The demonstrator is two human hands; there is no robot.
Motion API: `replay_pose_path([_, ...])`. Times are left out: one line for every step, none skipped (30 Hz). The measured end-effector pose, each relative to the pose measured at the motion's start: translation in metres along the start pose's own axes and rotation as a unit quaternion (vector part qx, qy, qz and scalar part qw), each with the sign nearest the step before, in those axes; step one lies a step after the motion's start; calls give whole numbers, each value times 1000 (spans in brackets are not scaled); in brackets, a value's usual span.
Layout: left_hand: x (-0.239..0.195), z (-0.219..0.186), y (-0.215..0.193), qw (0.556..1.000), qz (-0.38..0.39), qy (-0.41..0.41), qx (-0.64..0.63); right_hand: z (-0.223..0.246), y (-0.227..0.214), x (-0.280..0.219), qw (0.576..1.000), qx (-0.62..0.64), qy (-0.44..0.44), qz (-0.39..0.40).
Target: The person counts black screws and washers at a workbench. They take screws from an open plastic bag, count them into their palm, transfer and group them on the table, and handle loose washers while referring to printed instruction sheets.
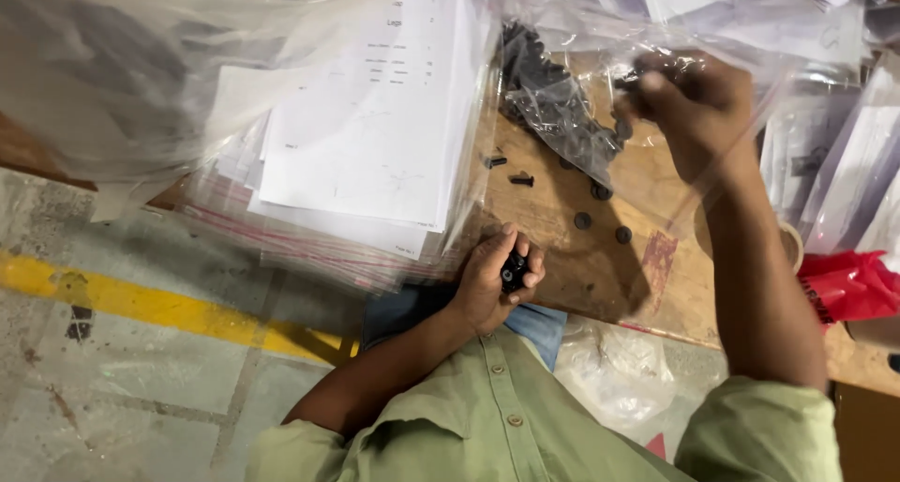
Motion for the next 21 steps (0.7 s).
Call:
replay_pose_path([0, -1, 1, 1000, 9, 8, -9, 8, -10, -24, 988, 144, 53, -34])
replay_pose_path([2, 0, -1, 1000, 8, 4, -10, -10, -27, -37, 988, 143, 55, -37])
replay_pose_path([2, 1, -6, 1000, -5, 4, -18, -30, -45, -51, 945, 311, 86, -53])
replay_pose_path([2, 3, -11, 1000, -18, 4, -25, -51, -63, -65, 873, 469, 112, -69])
replay_pose_path([0, 3, -13, 999, -26, -2, -24, -61, -66, -82, 871, 471, 119, -76])
replay_pose_path([-1, 3, -12, 999, -27, -5, -24, -77, -74, -101, 841, 505, 147, -126])
replay_pose_path([-1, 2, -11, 999, -26, -9, -23, -91, -82, -120, 807, 537, 170, -177])
replay_pose_path([-3, 2, -11, 999, -31, -16, -20, -105, -83, -134, 804, 539, 173, -184])
replay_pose_path([-1, 2, -10, 999, -37, -11, -11, -122, -87, -148, 804, 526, 191, -203])
replay_pose_path([-1, 1, -9, 999, -42, -7, -1, -138, -90, -163, 803, 513, 208, -221])
replay_pose_path([0, 3, -9, 999, -42, -11, 2, -153, -89, -168, 801, 514, 206, -226])
replay_pose_path([0, 4, -9, 999, -46, -14, -1, -170, -77, -175, 791, 529, 244, -189])
replay_pose_path([1, 2, -10, 999, -51, -13, -3, -185, -63, -179, 778, 543, 280, -147])
replay_pose_path([1, 3, -9, 999, -50, -13, -1, -180, -48, -174, 777, 545, 278, -148])
replay_pose_path([0, 2, -8, 999, -42, -10, -11, -171, -41, -166, 911, 319, 217, -143])
replay_pose_path([-2, 2, -7, 999, -34, -6, -21, -157, -31, -158, 979, 70, 141, -128])
replay_pose_path([-2, 4, -8, 999, -34, -4, -20, -140, -17, -144, 979, 72, 139, -127])
replay_pose_path([-2, 4, -8, 999, -32, 7, -27, -106, 5, -128, 992, -97, 24, -71])
replay_pose_path([-2, 2, -8, 999, -30, 21, -36, -75, 32, -115, 961, -261, -95, -9])
replay_pose_path([-1, 4, -10, 999, -30, 27, -36, -66, 43, -105, 961, -259, -100, -7])
replay_pose_path([-2, 2, -11, 998, -25, 42, -46, -47, 62, -97, 929, -323, -180, 8])
Point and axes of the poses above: each hand's wrist, its own x-axis towards the middle knuckle, its own y-axis out of the palm, z = x × y, the point moved 9 cm from there along x, towards the middle knuckle, and after that the axes turned 12 degrees about -z, right-handed, at the moved point
